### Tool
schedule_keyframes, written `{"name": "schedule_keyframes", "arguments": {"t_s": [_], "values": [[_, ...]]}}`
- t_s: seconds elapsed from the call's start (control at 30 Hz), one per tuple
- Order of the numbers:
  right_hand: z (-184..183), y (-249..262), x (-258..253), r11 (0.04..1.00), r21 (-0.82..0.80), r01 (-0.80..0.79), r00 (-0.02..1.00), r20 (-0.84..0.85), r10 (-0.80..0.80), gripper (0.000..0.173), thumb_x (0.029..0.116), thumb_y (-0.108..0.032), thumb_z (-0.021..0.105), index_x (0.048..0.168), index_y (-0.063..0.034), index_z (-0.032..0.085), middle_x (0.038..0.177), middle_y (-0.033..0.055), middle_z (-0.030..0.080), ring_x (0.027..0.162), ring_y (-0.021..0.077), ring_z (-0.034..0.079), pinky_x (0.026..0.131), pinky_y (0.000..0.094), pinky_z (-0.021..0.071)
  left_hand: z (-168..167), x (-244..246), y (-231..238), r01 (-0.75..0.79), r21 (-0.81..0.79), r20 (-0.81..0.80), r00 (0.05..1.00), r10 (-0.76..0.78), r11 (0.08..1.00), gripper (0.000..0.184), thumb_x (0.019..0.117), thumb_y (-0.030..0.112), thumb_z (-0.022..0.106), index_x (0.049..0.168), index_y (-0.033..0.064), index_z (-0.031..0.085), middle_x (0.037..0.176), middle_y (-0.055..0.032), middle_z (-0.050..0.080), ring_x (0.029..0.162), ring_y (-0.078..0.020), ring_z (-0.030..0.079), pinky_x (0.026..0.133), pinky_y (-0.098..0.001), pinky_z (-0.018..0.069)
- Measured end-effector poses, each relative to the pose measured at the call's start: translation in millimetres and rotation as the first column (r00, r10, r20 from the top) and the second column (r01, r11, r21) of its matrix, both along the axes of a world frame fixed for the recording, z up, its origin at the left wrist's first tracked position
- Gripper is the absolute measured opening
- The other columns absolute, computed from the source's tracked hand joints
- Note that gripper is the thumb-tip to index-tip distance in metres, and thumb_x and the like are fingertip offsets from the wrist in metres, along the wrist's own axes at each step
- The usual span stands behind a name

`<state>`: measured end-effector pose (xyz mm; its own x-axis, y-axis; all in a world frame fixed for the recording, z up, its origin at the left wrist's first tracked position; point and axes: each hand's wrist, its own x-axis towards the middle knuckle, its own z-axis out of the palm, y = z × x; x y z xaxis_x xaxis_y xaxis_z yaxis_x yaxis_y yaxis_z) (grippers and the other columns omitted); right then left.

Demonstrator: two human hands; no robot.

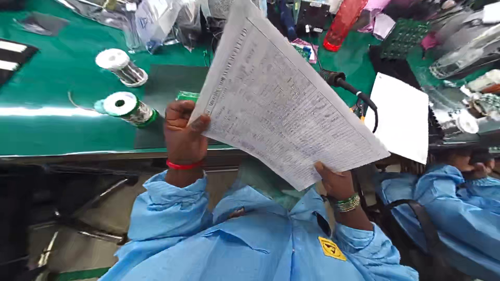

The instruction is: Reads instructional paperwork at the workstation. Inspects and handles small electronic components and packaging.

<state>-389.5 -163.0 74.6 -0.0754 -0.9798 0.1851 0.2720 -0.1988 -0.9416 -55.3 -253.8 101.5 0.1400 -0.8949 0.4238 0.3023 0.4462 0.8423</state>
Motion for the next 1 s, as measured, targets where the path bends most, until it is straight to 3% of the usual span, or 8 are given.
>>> {"name": "schedule_keyframes", "arguments": {"t_s": [0.1, 0.2, 0.27, 0.4, 0.53, 0.7, 0.83, 1.0], "values": [[24, -24, -1, 0.982, -0.187, -0.011, 0.989, -0.149, -0.017, 0.027, 0.0903, -0.007, 0.075, 0.109, -0.0257, 0.074, 0.105, -0.0148, 0.076, 0.099, -0.0001, 0.071, 0.092, 0.0253, 0.0599, 22, 24, -5, -0.008, -0.027, 0.242, 0.97, 0.015, 1.0, 0.053, 0.0823, 0.013, 0.083, 0.125, 0.0241, 0.054, 0.114, 0.0153, 0.07, 0.103, -0.0029, 0.068, 0.092, -0.025, 0.0581], [38, -48, 4, 0.964, -0.261, -0.045, 0.934, -0.354, -0.052, 0.015, 0.091, -0.012, 0.075, 0.105, -0.017, 0.074, 0.101, -0.0154, 0.075, 0.098, -0.0044, 0.068, 0.091, 0.0226, 0.0594, 30, 37, -6, -0.023, 0.037, 0.388, 0.922, 0.006, 0.999, 0.055, 0.078, 0.005, 0.082, 0.124, 0.0241, 0.057, 0.111, 0.0184, 0.071, 0.103, -0.0001, 0.068, 0.092, -0.0238, 0.0584], [35, -67, 9, 0.97, -0.238, -0.051, 0.933, -0.358, -0.039, 0.02, 0.0869, -0.007, 0.077, 0.107, -0.011, 0.073, 0.101, -0.0118, 0.074, 0.097, -0.0026, 0.068, 0.09, 0.0246, 0.0596, 25, 39, -10, -0.013, 0.094, 0.372, 0.928, -0.023, 0.995, 0.052, 0.0762, 0.001, 0.081, 0.119, 0.0255, 0.063, 0.107, 0.018, 0.073, 0.1, 0.0008, 0.069, 0.089, -0.023, 0.0592], [10, -92, 14, 0.993, -0.113, -0.039, 0.974, -0.226, 0.013, 0.034, 0.0788, 0.002, 0.078, 0.109, -0.0103, 0.069, 0.099, -0.0095, 0.075, 0.095, 0.0021, 0.071, 0.09, 0.0283, 0.061, -3, 35, -22, -0.033, 0.223, 0.277, 0.96, -0.031, 0.974, 0.048, 0.0712, 0.001, 0.081, 0.112, 0.021, 0.064, 0.098, 0.0158, 0.074, 0.093, 0.0002, 0.07, 0.085, -0.0239, 0.0603], [-5, -94, 18, 0.999, -0.025, -0.041, 0.966, -0.255, 0.034, 0.032, 0.0782, 0.004, 0.078, 0.107, -0.006, 0.067, 0.097, -0.008, 0.076, 0.094, 0.0017, 0.071, 0.091, 0.0269, 0.0609, -19, 34, -27, 0.002, 0.272, 0.31, 0.946, -0.09, 0.962, 0.053, 0.0692, 0.003, 0.082, 0.116, 0.0157, 0.061, 0.102, 0.014, 0.073, 0.098, -0.0021, 0.069, 0.089, -0.0271, 0.06], [14, -92, 20, 0.998, -0.041, -0.047, 0.946, -0.322, 0.031, 0.032, 0.077, 0.006, 0.079, 0.107, -0.001, 0.069, 0.096, -0.0037, 0.075, 0.092, 0.0005, 0.07, 0.086, 0.0247, 0.0605, -14, 39, -31, 0.057, 0.181, 0.312, 0.943, -0.112, 0.982, 0.052, 0.071, 0.008, 0.086, 0.115, 0.0254, 0.065, 0.105, 0.0174, 0.073, 0.1, -0.001, 0.069, 0.09, -0.0261, 0.0588], [-1, -93, 26, 0.999, -0.016, -0.034, 0.938, -0.345, 0.026, 0.029, 0.0797, 0.005, 0.076, 0.107, 0.0069, 0.067, 0.096, 0.0054, 0.073, 0.091, 0.0029, 0.069, 0.085, 0.0245, 0.0593, -21, 29, -27, -0.042, 0.251, 0.38, 0.923, -0.059, 0.967, 0.057, 0.0727, 0.001, 0.079, 0.123, 0.0089, 0.053, 0.106, 0.013, 0.07, 0.103, -0.0023, 0.067, 0.094, -0.0278, 0.0575], [11, -83, 26, 0.994, -0.09, -0.062, 0.955, -0.293, 0.034, 0.024, 0.0814, 0.007, 0.074, 0.104, 0.006, 0.068, 0.093, 0.0023, 0.074, 0.088, -0.0003, 0.07, 0.083, 0.0214, 0.0593, -9, 25, -18, -0.113, 0.215, 0.389, 0.921, 0.021, 0.97, 0.056, 0.0733, -0.004, 0.075, 0.122, 0.0098, 0.051, 0.105, 0.0139, 0.07, 0.102, -0.0025, 0.068, 0.095, -0.0284, 0.0573]]}}
